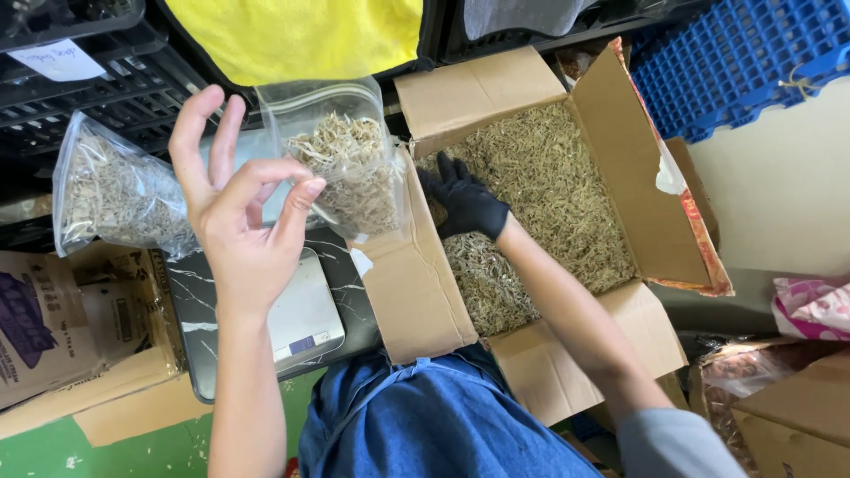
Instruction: The person fills small plastic bags with dried fish by hand and using a plastic container, then weighs the bags on a digital scale.
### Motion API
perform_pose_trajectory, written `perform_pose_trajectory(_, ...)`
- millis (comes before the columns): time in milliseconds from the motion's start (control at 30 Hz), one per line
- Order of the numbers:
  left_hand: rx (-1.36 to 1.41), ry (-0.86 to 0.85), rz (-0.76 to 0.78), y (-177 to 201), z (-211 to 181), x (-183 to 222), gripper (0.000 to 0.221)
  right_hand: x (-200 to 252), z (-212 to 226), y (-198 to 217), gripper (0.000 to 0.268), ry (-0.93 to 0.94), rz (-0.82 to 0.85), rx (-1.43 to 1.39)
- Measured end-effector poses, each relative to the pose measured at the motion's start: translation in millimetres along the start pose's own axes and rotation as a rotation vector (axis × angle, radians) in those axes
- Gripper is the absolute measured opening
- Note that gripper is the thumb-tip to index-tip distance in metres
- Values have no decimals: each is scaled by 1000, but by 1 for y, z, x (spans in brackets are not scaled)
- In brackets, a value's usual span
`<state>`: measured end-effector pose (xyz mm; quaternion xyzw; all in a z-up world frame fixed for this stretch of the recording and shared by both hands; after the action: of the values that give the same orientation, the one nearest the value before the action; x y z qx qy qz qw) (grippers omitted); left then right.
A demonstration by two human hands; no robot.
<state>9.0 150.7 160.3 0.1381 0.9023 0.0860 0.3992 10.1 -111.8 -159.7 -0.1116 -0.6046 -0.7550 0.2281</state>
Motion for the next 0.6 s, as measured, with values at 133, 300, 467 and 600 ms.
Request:
perform_pose_trajectory(133,3,29,10,2,-1,1,12,-15,-8,-8,141,-88,94,62)
perform_pose_trajectory(300,-12,26,2,-4,3,2,18,-1,11,29,119,-78,-129,217)
perform_pose_trajectory(467,4,16,-2,-8,5,-3,14,-7,15,22,62,-167,-337,140)
perform_pose_trajectory(600,-6,3,-4,-7,2,-4,15,-13,18,13,34,-140,-577,360)
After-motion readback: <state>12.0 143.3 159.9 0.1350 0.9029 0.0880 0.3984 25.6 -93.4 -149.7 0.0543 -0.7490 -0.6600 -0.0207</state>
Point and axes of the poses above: each hand's wrist, its own x-axis away from the middle knuckle, its own y-axis out of the back of the hand, z = x × y, the point moved 7 cm from there along -x, towards the middle knuckle, and after that the axes turned 6 degrees about x, right-handed, at the moved point
